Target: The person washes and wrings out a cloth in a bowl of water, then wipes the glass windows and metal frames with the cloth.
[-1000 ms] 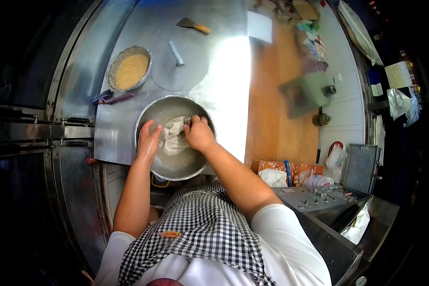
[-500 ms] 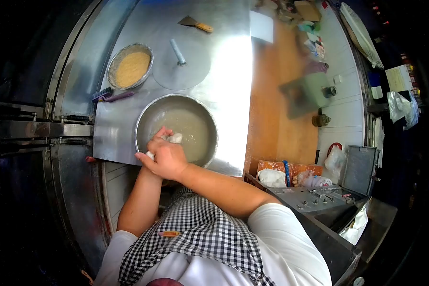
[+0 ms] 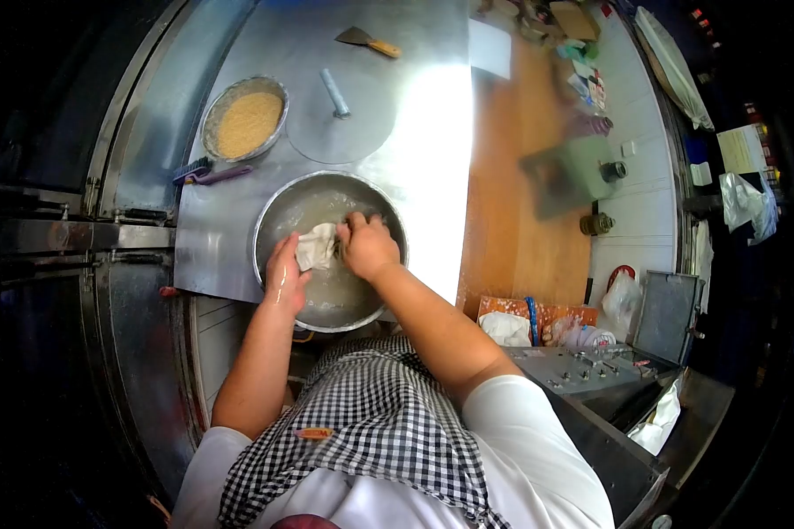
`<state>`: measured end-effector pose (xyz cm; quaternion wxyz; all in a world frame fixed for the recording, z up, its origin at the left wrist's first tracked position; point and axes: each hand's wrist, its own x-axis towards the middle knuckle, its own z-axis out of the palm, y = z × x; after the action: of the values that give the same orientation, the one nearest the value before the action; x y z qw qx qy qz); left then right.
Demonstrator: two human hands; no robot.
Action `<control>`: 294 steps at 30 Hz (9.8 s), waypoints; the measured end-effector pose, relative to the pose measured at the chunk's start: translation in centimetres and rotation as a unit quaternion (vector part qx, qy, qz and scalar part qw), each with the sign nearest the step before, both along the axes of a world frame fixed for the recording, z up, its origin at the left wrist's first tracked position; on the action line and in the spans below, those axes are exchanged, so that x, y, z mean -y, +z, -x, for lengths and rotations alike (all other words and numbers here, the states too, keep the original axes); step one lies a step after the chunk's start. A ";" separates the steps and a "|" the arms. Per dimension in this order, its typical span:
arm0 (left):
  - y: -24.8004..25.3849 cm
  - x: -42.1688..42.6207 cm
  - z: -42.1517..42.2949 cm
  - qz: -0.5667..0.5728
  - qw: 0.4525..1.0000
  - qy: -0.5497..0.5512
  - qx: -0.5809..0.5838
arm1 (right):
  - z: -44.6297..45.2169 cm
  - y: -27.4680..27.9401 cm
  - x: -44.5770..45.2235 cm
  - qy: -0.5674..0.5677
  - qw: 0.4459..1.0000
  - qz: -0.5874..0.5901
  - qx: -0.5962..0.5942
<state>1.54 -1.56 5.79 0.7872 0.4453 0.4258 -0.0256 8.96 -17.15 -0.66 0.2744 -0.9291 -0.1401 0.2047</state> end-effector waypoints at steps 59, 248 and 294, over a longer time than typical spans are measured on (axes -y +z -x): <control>0.2 4.2 -1.1 0.260 0.964 -0.016 0.047 | 1.6 7.5 -2.3 -0.103 0.965 -0.232 0.060; -0.3 3.4 -0.4 0.194 0.979 0.013 0.058 | 0.0 8.8 -1.0 -0.100 0.988 -0.102 -0.064; -1.0 2.3 0.8 0.152 0.959 -0.083 0.226 | 5.7 13.5 -3.8 0.050 0.970 -0.232 0.055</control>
<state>0.69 -3.85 4.76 0.9164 0.3485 0.1896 -0.0534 3.26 -13.38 12.85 0.4640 -0.8416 -0.2448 0.1283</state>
